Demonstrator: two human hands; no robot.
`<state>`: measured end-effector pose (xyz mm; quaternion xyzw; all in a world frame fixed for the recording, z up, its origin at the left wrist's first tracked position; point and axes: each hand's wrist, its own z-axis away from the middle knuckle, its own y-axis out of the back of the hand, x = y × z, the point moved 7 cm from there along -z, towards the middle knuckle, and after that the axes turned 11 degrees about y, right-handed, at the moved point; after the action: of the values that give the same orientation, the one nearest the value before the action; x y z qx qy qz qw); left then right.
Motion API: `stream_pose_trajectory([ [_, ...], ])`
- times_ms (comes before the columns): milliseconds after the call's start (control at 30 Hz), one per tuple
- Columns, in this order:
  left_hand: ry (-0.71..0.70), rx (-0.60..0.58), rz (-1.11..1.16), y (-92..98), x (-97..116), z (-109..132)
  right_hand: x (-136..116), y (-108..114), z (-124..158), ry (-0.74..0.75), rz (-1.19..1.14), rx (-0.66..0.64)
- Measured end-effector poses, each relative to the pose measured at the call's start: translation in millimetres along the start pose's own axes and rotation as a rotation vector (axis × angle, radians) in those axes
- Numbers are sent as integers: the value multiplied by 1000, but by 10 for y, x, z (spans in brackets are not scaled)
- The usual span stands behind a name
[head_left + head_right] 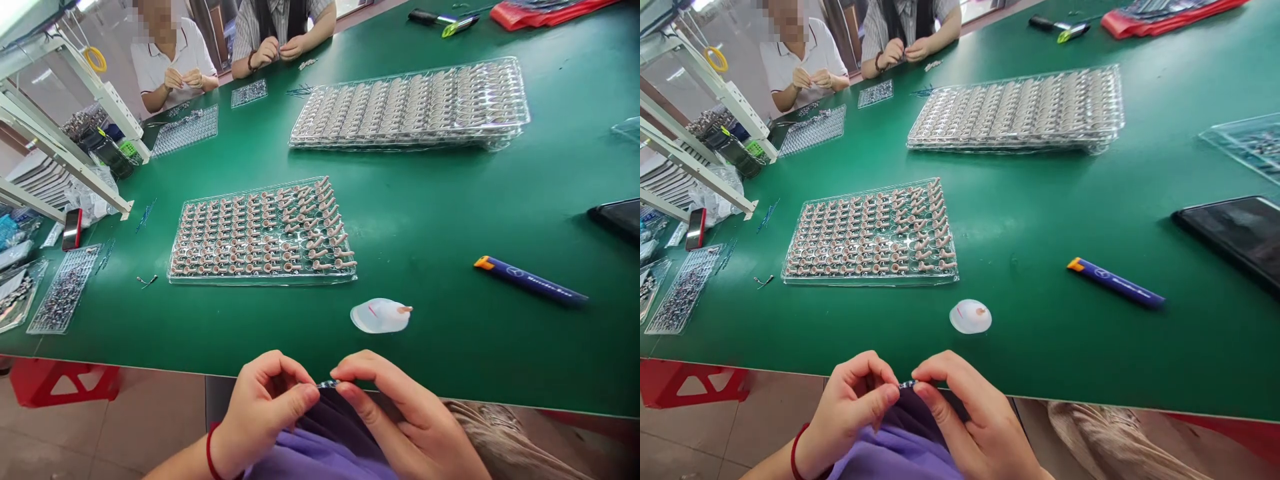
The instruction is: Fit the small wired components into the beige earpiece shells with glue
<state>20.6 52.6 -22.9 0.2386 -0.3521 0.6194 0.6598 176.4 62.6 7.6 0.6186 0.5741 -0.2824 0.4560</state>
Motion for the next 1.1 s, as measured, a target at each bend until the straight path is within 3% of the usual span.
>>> stream_pose_trajectory([
  [167,-296,205,-355,57,248,157,10,5,1,3,5,23],
  [367,-449,229,-488,104,277,306,99,70,39,-121,-25,64],
  [433,-413,240,-422,172,254,286,107,84,43,-140,-28,67],
  [500,-286,211,-243,243,193,195,79,76,27,-109,-41,56],
  [633,95,-96,93,93,-2,-31,15,19,-19,-33,-77,25],
  [733,225,-241,121,-57,-62,-78,-1,-31,-30,-5,-92,-12],
  [867,184,-213,60,-84,-58,-60,11,-58,-16,-11,-98,-43],
  [1033,-120,37,-196,61,134,51,128,-4,27,-144,-109,20],
  [1100,-158,77,-183,109,138,74,168,26,57,-186,-120,65],
])
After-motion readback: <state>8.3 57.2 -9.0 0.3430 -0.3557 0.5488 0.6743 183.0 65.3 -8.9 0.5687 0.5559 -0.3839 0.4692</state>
